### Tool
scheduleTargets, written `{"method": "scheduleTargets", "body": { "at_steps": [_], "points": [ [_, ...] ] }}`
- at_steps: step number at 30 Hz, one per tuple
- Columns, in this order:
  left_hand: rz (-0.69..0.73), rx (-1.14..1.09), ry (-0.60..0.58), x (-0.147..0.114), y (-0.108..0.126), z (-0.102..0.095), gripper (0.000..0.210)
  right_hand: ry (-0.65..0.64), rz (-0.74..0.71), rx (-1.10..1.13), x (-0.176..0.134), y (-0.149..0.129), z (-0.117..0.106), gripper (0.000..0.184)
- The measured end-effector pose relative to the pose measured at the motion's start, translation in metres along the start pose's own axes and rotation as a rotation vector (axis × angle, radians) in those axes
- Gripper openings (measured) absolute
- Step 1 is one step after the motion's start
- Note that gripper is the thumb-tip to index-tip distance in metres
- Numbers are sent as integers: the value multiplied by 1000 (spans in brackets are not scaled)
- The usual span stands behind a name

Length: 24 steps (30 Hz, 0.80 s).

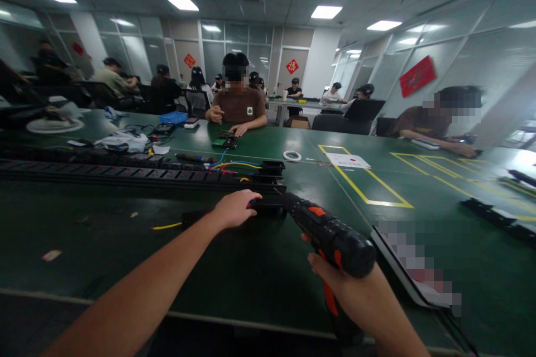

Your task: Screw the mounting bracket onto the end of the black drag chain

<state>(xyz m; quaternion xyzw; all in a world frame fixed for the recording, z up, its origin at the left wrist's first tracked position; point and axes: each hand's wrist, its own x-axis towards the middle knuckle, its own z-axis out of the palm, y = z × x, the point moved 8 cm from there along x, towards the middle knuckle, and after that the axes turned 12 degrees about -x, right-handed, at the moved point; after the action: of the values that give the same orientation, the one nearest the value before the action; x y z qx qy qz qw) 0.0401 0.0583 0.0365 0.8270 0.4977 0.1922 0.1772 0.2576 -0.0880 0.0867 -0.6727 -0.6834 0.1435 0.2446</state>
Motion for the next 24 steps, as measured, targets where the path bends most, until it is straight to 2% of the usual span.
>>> {"method": "scheduleTargets", "body": {
  "at_steps": [4, 8, 11, 16, 24],
  "points": [
    [36, 38, 29, -4, 12, -6, 43, 34, 4, 0, 0, -1, -2, 45],
    [144, 79, -11, -7, 26, -4, 33, 56, 3, 5, 2, -3, -3, 44],
    [173, 97, -29, -8, 29, -3, 31, 59, 6, 15, 2, -4, -3, 43],
    [138, 67, 9, -8, 23, -6, 33, 53, 12, 12, 1, -2, -3, 44],
    [101, 91, 23, -4, 3, 1, 44, -54, 53, -20, 1, 0, 7, 41]
  ]
}}
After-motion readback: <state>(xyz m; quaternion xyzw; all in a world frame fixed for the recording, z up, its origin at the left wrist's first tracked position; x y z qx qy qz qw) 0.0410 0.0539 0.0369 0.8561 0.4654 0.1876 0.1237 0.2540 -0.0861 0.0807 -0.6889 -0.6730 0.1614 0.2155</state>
